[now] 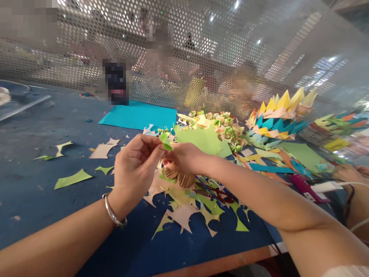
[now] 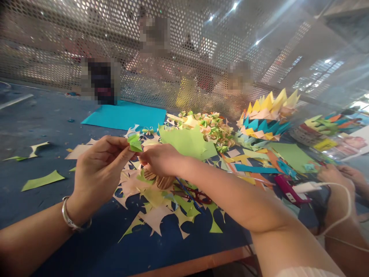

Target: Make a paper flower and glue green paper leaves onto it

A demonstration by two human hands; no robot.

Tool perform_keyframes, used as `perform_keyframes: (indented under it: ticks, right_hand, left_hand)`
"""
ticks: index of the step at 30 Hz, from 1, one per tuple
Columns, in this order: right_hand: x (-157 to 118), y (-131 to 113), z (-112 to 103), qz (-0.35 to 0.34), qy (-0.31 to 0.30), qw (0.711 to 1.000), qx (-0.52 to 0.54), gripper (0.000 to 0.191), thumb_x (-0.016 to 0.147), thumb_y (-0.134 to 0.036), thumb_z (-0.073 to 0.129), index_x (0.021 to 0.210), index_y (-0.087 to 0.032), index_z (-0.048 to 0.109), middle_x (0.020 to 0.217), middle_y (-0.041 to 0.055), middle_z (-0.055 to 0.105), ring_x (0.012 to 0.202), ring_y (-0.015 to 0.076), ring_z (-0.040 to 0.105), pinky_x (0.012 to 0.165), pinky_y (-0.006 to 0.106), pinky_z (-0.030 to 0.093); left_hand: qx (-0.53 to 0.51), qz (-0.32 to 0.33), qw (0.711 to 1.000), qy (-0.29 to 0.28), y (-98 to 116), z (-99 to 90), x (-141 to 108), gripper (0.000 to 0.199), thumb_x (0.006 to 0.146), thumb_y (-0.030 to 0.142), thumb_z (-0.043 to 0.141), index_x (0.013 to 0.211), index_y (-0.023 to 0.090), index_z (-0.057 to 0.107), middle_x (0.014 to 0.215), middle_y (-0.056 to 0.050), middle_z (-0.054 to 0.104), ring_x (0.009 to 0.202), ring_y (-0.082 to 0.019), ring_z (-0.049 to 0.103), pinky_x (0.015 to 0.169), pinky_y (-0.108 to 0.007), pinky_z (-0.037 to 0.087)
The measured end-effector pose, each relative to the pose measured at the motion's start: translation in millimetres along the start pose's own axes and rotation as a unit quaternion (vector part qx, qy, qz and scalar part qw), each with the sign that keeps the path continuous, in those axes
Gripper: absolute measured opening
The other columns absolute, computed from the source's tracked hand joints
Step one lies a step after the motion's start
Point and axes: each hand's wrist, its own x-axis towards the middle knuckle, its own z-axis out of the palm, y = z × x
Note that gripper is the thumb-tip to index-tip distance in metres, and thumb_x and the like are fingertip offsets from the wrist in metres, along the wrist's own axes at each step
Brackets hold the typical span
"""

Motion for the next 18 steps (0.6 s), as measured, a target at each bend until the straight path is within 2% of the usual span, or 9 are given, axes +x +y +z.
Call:
perform_keyframes:
  ticks: [6, 11, 15, 18]
  right_hand:
    - [-4, 3, -1, 0.006, 0.030, 0.998, 0.058, 0.011, 0.085, -0.017, 0.056, 0.089, -0.018, 0.066, 0.092, 0.0081, 0.070, 0.073, 0.0173, 0.053, 0.057, 0.030, 0.029]
    - [-26, 10, -9, 0.003, 0.091, 0.972, 0.215, 0.006, 0.087, -0.018, 0.060, 0.085, -0.018, 0.065, 0.084, 0.0035, 0.069, 0.069, 0.0138, 0.056, 0.060, 0.029, 0.038]
    - [-56, 15, -8, 0.055, 0.184, 0.916, 0.351, 0.010, 0.089, -0.027, 0.067, 0.086, -0.018, 0.070, 0.078, 0.0020, 0.068, 0.070, 0.0130, 0.059, 0.061, 0.028, 0.043]
    - [-77, 14, 1, 0.096, 0.256, 0.844, 0.462, 0.013, 0.086, -0.031, 0.072, 0.086, -0.019, 0.072, 0.075, 0.0001, 0.066, 0.065, 0.0109, 0.056, 0.058, 0.026, 0.046]
  left_hand:
    - [-0.010, 0.003, 1.000, 0.006, -1, -0.3, -1, 0.005, 0.082, 0.021, 0.068, 0.082, 0.021, 0.063, 0.073, 0.001, 0.069, 0.065, -0.012, 0.067, 0.062, -0.022, 0.055]
    - [-0.006, -0.010, 1.000, 0.019, -1, -0.7, -2, 0.006, 0.082, 0.024, 0.069, 0.082, 0.021, 0.064, 0.075, 0.000, 0.071, 0.068, -0.013, 0.068, 0.065, -0.023, 0.056]
    - [-0.025, -0.047, 0.998, 0.013, -2, 1.4, -2, 0.009, 0.078, 0.025, 0.073, 0.080, 0.022, 0.065, 0.074, 0.000, 0.072, 0.068, -0.014, 0.069, 0.065, -0.024, 0.056]
    - [-0.060, -0.089, 0.994, -0.010, -5, 5.2, -7, 0.011, 0.074, 0.025, 0.076, 0.077, 0.021, 0.066, 0.071, 0.001, 0.070, 0.065, -0.013, 0.067, 0.061, -0.022, 0.055]
